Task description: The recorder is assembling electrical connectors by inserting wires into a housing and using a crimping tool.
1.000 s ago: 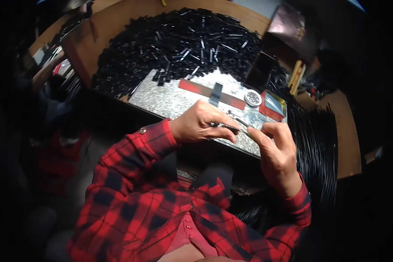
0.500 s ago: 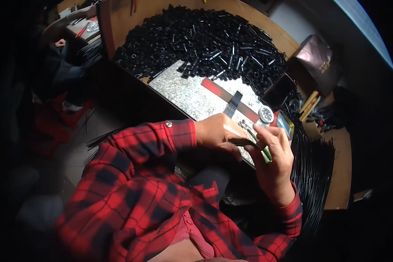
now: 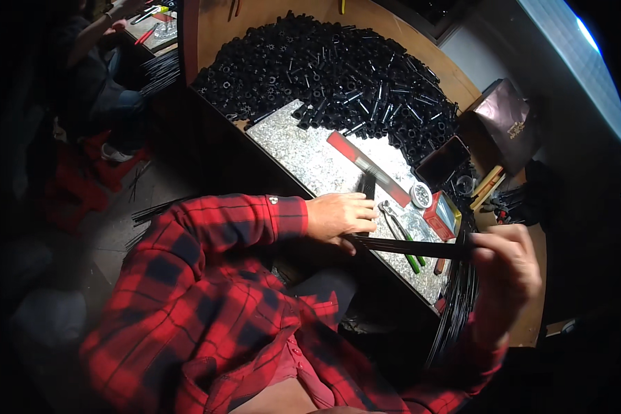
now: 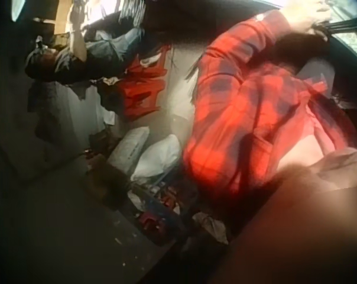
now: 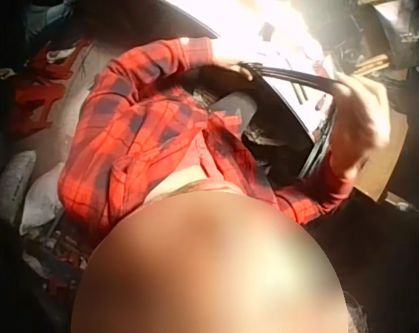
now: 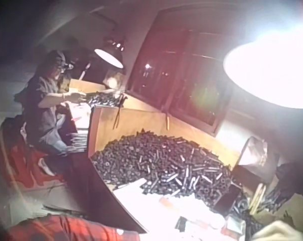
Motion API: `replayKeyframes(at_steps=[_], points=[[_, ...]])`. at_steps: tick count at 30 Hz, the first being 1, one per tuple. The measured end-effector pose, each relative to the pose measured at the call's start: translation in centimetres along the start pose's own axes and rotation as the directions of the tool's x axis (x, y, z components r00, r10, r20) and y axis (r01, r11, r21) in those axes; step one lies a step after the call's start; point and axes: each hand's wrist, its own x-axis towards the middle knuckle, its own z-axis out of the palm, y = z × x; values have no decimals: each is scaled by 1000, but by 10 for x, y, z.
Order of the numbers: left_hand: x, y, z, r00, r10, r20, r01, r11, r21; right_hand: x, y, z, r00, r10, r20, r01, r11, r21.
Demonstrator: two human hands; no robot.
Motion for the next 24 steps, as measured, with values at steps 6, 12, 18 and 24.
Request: replayKeyframes(at_steps=[6, 12, 18, 24], points=[[42, 36, -59, 978, -151, 146, 177, 966, -188, 7, 0, -88, 990, -125, -71, 133, 984, 121], [51, 19, -68, 979, -203, -13, 173, 862, -477, 33, 19, -67, 856, -440, -270, 183, 747, -639], [-24, -21, -50, 468, -865, -183, 147, 281, -949, -68, 23, 108, 947, 204, 248, -306, 810, 501], [-52, -2, -25, 104, -994, -44, -56, 38, -998, -103, 26, 244, 800, 416, 433, -430, -106, 897]])
